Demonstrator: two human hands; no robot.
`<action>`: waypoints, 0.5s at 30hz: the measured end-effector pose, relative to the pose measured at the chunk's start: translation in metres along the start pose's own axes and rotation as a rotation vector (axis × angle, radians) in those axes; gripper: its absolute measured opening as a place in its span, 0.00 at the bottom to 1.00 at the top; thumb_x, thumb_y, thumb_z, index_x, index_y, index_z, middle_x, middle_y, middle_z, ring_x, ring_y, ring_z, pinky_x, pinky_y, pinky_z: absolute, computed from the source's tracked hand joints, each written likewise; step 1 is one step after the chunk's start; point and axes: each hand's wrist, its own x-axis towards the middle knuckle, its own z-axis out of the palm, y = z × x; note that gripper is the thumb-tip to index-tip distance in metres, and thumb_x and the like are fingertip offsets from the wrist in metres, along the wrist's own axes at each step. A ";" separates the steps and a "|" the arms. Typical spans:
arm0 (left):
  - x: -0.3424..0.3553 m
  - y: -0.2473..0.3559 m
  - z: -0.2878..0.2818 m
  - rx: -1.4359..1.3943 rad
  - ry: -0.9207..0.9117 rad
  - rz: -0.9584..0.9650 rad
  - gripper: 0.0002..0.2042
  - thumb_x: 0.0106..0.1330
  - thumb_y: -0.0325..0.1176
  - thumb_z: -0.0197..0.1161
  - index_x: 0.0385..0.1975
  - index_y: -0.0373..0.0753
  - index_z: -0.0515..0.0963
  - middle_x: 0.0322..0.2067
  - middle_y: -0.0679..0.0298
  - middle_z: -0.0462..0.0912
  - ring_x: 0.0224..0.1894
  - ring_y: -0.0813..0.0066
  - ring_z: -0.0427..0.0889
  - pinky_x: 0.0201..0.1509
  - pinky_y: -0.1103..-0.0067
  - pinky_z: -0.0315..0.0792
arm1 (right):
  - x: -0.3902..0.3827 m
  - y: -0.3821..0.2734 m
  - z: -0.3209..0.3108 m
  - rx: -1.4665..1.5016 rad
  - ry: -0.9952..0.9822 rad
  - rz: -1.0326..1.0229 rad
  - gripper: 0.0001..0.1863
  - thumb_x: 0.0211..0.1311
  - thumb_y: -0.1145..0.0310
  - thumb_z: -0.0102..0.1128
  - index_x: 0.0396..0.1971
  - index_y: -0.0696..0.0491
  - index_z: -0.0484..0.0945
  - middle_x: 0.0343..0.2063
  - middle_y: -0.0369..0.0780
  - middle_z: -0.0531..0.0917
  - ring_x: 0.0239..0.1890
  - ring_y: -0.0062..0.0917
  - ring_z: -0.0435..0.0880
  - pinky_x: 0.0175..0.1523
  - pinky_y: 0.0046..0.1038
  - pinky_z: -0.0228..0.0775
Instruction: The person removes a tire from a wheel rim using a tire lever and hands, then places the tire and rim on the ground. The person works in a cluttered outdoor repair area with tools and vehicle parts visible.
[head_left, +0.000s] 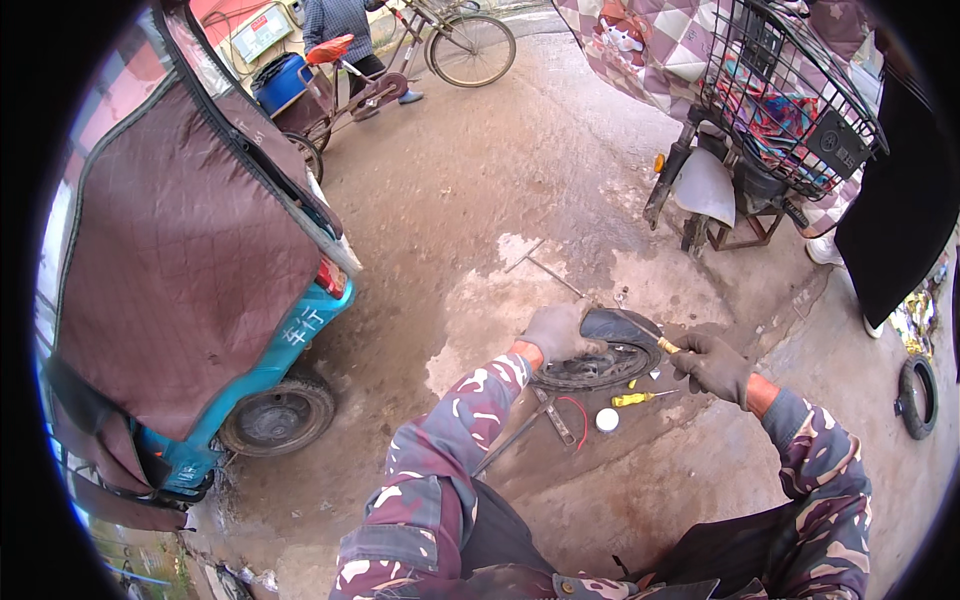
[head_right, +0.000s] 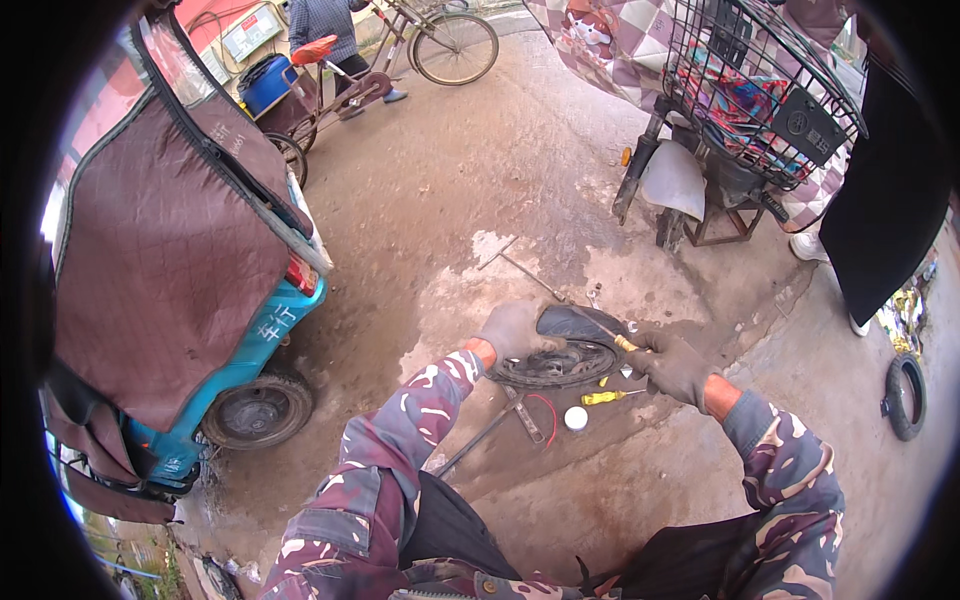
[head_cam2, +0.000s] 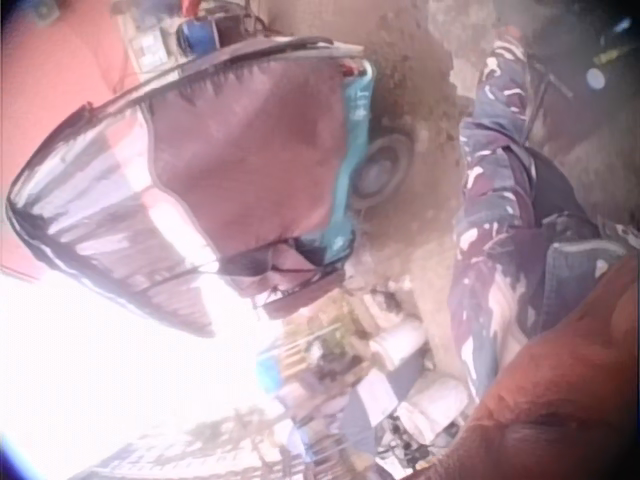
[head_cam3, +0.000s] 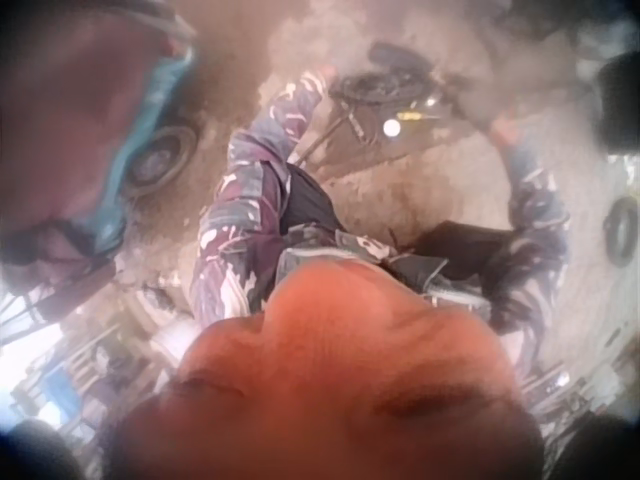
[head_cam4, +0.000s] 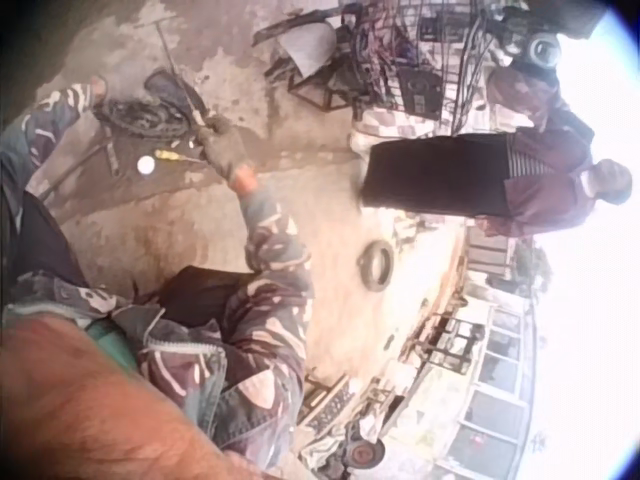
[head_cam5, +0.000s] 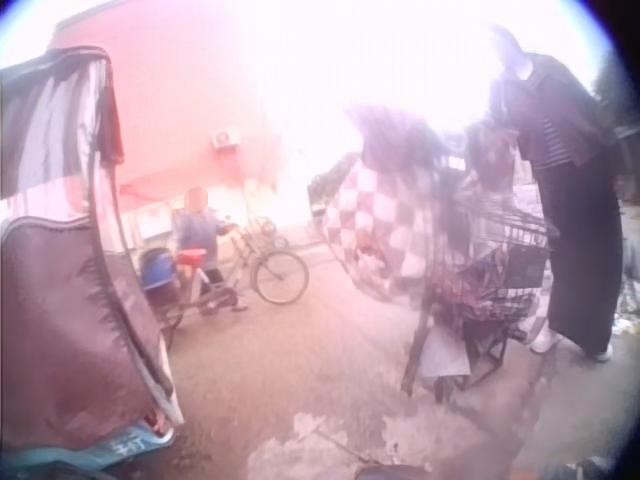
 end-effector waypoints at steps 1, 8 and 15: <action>0.001 -0.001 0.001 0.003 0.004 -0.011 0.38 0.57 0.59 0.78 0.64 0.42 0.80 0.47 0.47 0.90 0.51 0.46 0.89 0.57 0.59 0.81 | -0.001 -0.001 0.002 -0.023 -0.007 0.006 0.21 0.74 0.59 0.62 0.55 0.62 0.83 0.33 0.39 0.86 0.27 0.22 0.85 0.33 0.26 0.79; 0.006 -0.019 0.009 0.001 0.082 -0.083 0.31 0.58 0.57 0.78 0.57 0.45 0.86 0.45 0.50 0.92 0.47 0.49 0.91 0.53 0.61 0.83 | 0.004 -0.005 0.010 -0.151 0.011 0.038 0.21 0.73 0.57 0.63 0.55 0.58 0.84 0.35 0.39 0.88 0.28 0.22 0.85 0.35 0.28 0.80; 0.006 -0.023 0.003 0.005 0.096 -0.137 0.31 0.59 0.59 0.78 0.56 0.45 0.87 0.45 0.52 0.92 0.49 0.50 0.91 0.54 0.61 0.82 | 0.007 -0.016 0.013 -0.402 0.032 -0.064 0.26 0.73 0.53 0.63 0.58 0.58 0.84 0.42 0.51 0.91 0.45 0.41 0.92 0.52 0.41 0.81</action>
